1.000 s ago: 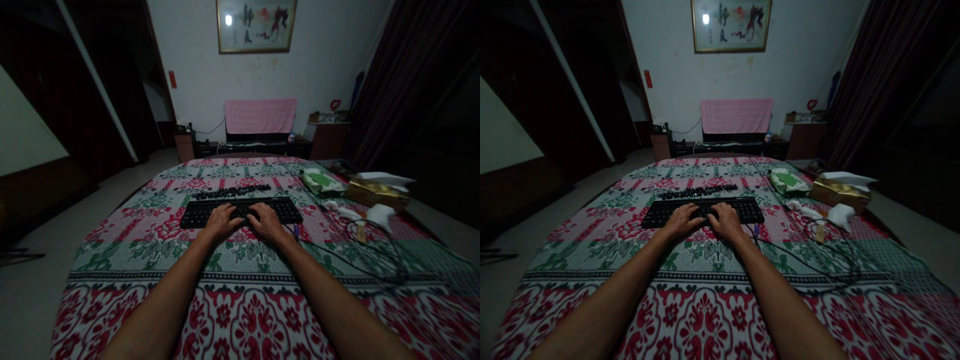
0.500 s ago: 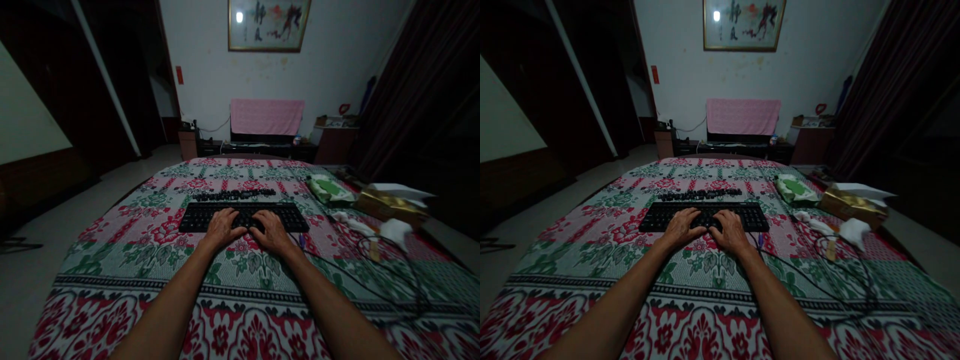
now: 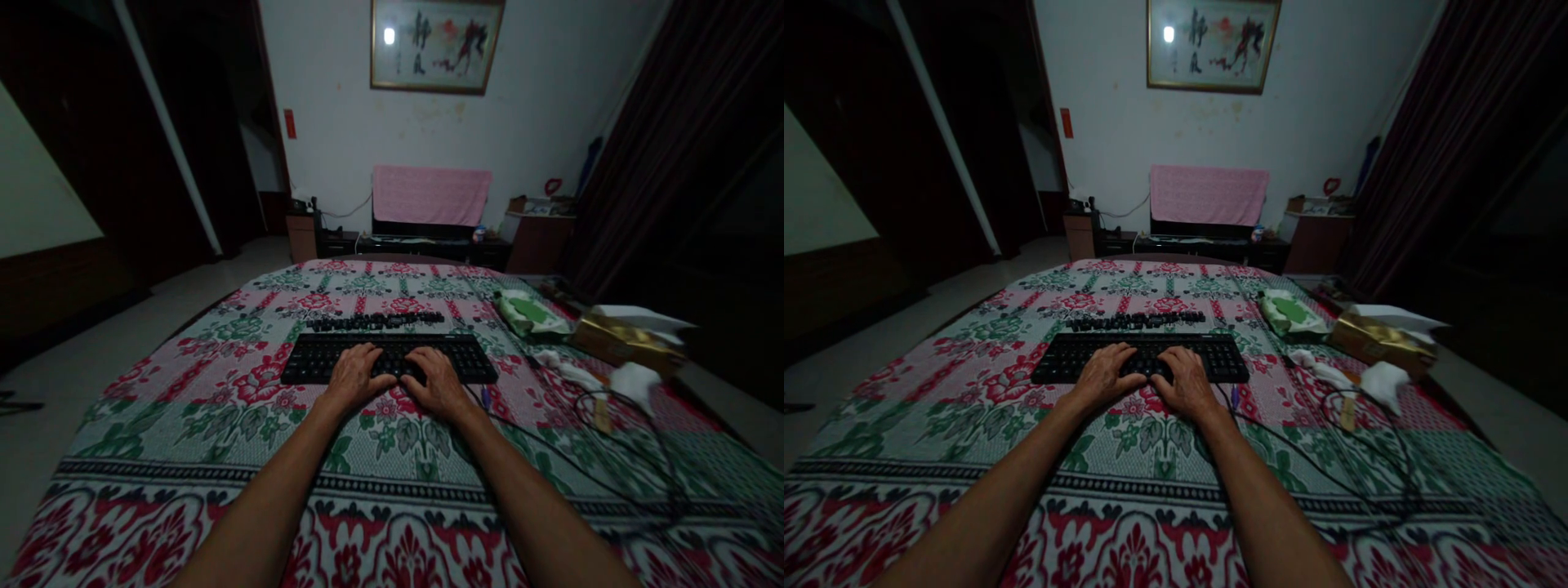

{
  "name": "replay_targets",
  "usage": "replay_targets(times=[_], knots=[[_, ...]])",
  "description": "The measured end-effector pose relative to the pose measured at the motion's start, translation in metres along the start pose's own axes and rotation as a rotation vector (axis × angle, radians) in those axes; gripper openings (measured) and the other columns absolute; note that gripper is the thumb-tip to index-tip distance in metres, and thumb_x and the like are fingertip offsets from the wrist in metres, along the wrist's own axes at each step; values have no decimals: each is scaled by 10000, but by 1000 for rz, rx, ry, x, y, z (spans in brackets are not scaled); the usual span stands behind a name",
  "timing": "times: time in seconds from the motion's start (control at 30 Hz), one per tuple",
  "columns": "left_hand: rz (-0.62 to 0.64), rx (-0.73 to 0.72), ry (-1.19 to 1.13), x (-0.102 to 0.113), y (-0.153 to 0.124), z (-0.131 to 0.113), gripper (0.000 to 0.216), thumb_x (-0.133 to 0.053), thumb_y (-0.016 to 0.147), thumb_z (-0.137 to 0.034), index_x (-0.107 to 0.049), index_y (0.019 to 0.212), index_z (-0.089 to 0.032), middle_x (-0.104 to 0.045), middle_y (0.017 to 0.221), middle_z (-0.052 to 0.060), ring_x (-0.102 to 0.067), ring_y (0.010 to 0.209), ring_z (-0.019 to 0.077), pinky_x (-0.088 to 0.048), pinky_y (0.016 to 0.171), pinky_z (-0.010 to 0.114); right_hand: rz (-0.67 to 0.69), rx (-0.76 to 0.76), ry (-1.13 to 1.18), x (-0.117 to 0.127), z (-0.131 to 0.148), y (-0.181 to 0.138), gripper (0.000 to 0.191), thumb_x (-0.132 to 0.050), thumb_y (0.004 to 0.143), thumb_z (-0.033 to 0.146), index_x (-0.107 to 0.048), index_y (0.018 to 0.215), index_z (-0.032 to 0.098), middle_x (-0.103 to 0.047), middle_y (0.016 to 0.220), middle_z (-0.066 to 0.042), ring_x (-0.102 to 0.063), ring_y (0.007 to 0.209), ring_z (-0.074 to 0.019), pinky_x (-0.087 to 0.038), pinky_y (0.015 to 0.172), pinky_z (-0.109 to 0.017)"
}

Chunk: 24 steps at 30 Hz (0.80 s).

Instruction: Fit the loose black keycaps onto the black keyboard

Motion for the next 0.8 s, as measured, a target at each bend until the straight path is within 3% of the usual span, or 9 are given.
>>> replay_targets(times=[0.53,0.8], knots=[[-11,60,21,-3,4,-4,535,-468,695,-544,-498,1094,-190,-505,1098,88,-433,1025,228,-325,865,352,10,-4,1,-2,-5,2,286,-514,731,291,-548,991,176,-530,1027,-91,-453,973,-199,-321,861,-373],[0,58,35,-1,4,-6,543,-443,703,-559,-495,1090,-182,-507,1089,87,-437,1014,226,-328,851,340,123,4,25,0,-17,14,285,-549,700,337,-579,940,187,-531,982,-67,-471,906,-176,-359,797,-334]])
Point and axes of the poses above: each hand's wrist, its own y-axis towards the middle knuckle, its own x-axis out of the back of the hand, z = x × y, the point moved 2 cm from there along y, towards the middle knuckle
